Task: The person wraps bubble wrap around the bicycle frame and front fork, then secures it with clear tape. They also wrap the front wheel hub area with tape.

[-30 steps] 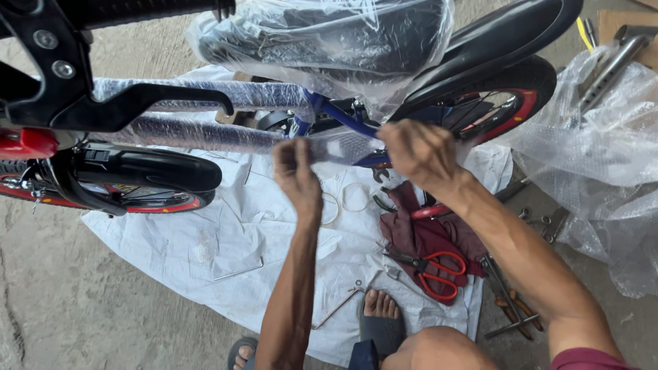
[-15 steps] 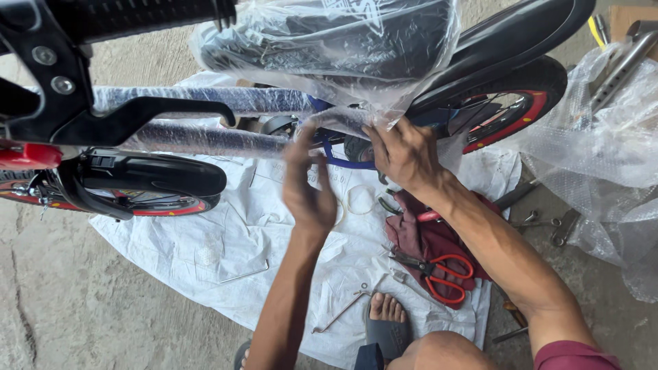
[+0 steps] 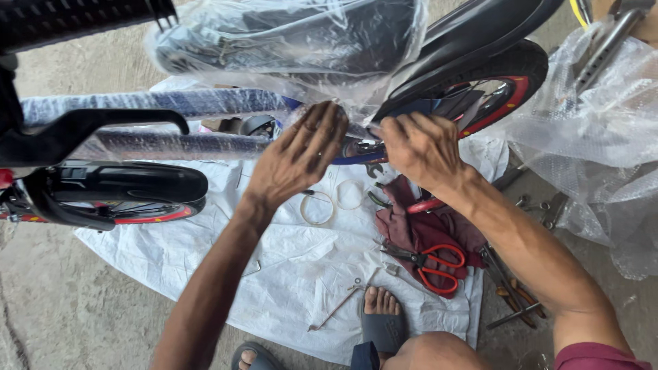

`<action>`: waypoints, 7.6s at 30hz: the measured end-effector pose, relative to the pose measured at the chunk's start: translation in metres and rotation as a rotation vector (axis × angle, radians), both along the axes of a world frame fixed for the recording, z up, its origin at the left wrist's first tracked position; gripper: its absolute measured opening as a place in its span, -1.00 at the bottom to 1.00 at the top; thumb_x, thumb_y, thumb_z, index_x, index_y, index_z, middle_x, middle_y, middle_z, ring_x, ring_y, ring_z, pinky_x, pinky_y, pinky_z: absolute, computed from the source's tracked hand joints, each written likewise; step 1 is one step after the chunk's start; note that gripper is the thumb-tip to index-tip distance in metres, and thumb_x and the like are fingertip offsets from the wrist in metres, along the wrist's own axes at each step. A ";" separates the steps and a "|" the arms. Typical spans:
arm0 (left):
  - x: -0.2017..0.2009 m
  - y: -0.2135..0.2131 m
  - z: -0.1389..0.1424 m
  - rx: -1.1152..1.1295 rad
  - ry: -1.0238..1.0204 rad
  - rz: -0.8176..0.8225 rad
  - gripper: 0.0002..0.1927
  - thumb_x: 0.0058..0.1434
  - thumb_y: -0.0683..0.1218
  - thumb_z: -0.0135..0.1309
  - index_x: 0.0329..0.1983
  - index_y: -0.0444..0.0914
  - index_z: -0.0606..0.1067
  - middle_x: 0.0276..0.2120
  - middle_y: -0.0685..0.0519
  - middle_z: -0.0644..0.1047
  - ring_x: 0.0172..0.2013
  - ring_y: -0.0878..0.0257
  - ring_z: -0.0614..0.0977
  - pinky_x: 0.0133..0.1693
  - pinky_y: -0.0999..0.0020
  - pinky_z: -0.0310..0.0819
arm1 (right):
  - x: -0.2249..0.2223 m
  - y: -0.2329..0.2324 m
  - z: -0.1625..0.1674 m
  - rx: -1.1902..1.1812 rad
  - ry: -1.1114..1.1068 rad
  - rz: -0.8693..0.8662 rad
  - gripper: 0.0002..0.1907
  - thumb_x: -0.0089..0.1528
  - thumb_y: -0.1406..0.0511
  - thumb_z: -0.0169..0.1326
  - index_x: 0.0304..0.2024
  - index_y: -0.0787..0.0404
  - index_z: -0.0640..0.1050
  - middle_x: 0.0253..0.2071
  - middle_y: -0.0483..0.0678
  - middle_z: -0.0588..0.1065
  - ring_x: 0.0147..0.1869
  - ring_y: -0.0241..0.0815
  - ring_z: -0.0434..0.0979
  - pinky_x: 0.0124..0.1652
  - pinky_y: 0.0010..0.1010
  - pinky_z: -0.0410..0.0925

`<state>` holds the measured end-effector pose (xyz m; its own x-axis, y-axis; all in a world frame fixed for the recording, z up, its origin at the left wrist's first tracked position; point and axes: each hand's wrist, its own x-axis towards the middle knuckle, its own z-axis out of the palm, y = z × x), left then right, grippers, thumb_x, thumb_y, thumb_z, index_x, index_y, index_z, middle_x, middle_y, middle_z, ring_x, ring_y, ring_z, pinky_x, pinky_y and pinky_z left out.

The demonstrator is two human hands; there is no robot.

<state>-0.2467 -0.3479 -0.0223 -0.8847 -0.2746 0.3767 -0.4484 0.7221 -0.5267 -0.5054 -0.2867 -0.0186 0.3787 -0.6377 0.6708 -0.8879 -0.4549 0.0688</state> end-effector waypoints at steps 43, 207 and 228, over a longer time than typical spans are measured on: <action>-0.055 -0.002 0.014 -0.221 -0.315 -0.079 -0.72 0.19 -0.11 0.01 -0.25 -0.46 0.56 -0.47 -0.31 0.58 -0.36 -0.29 0.68 -0.43 -0.11 0.53 | -0.005 -0.019 -0.139 0.109 -0.422 -0.309 -0.46 0.00 0.51 0.32 0.01 0.28 0.46 -0.06 0.09 0.42 -0.15 0.01 0.57 -0.24 -0.15 0.45; 0.453 -0.018 -0.056 0.887 0.872 -0.082 -0.71 0.20 -0.27 0.21 -0.01 -0.38 0.52 -0.07 -0.24 0.57 -0.05 -0.12 0.59 -0.01 0.13 0.49 | 0.493 -0.057 -0.112 1.051 -0.358 -0.003 -0.75 0.27 0.48 -0.02 -0.01 0.31 0.53 -0.09 0.25 0.59 0.07 0.17 0.61 0.04 -0.11 0.42; 0.433 0.021 -0.028 0.792 0.671 -0.523 -0.69 0.16 -0.37 0.17 -0.01 -0.45 0.46 0.00 -0.19 0.58 0.14 -0.16 0.61 0.13 0.05 0.59 | 0.498 0.000 -0.045 0.208 -0.739 0.081 -0.68 0.29 0.29 0.18 -0.01 0.35 0.43 -0.14 0.19 0.55 -0.15 0.15 0.64 -0.25 -0.24 0.47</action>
<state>0.1864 -0.3267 -0.0501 -0.6472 -0.3032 0.6995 -0.0160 0.9227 0.3852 -0.0076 -0.2868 -0.0640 -0.0705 -0.7676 0.6371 -0.6331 -0.4591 -0.6232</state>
